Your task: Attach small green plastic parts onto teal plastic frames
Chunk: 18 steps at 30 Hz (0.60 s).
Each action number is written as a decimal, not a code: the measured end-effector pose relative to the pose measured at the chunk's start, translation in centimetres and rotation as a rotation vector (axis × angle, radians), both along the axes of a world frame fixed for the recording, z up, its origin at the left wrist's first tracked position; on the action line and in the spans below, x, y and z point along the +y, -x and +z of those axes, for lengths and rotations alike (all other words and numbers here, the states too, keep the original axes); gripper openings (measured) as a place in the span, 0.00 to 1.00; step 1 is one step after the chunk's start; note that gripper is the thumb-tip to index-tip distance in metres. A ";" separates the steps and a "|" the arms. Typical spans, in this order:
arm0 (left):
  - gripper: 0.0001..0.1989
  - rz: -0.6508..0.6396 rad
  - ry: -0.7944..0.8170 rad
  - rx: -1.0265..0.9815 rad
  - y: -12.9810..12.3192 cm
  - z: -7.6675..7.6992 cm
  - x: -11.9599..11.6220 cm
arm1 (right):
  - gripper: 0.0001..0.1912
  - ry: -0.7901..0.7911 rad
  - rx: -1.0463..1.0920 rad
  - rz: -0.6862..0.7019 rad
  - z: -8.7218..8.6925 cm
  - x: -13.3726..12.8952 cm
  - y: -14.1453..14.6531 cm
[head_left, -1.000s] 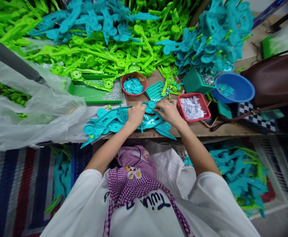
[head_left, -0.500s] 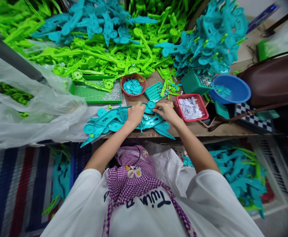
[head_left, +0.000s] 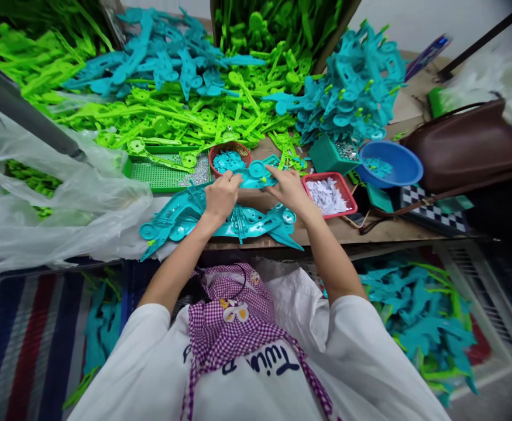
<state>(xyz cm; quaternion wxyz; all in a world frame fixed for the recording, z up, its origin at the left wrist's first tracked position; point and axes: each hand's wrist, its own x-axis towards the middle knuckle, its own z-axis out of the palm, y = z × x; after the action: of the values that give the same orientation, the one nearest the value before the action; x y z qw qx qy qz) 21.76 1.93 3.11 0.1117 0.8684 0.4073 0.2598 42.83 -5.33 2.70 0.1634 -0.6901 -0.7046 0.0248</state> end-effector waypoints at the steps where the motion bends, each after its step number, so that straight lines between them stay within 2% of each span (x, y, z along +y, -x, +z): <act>1: 0.16 -0.005 -0.032 -0.047 0.1 0.3 0.3 | 0.22 -0.046 -0.021 -0.011 -0.1 0.3 -0.1; 3: 0.16 -0.041 -0.096 -0.175 0.4 1.1 0.3 | 0.16 -0.133 -0.062 -0.035 -0.3 0.3 -0.4; 6: 0.15 -0.125 -0.201 -0.409 1.5 2.8 -1.5 | 0.14 -0.247 -0.078 -0.126 -1.1 -1.1 -1.4; 8: 0.13 -0.166 -0.280 -0.531 2.8 3.8 -3.4 | 0.12 -0.322 -0.045 -0.246 -1.7 -2.4 -2.4; 10: 0.11 -0.195 -0.333 -0.587 4.4 4.2 -5.0 | 0.11 -0.411 0.012 -0.426 -1.7 -3.7 -3.7; 12: 0.10 -0.193 -0.288 -0.586 6.2 3.9 -5.8 | 0.10 -0.520 0.089 -0.623 -0.9 -4.5 -5.5; 15: 0.09 -0.096 -0.069 -0.548 8.7 2.1 -6.2 | 0.12 -0.694 0.160 -0.861 1.9 -4.1 -9.5; 17: 0.10 -0.026 0.066 -0.509 10.2 0.7 -6.6 | 0.14 -0.704 0.109 -0.981 4.1 -2.7 -13.5; 18: 0.11 -0.007 0.113 -0.483 10.9 0.0 -6.9 | 0.15 -0.654 0.052 -1.020 4.9 -1.7 -15.7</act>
<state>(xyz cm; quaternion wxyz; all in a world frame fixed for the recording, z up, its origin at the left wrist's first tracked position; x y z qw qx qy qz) 10.85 -4.95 3.08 0.2549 0.7748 0.3797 0.4365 58.52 -7.06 7.65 0.3754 -0.8539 -0.2520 -0.2579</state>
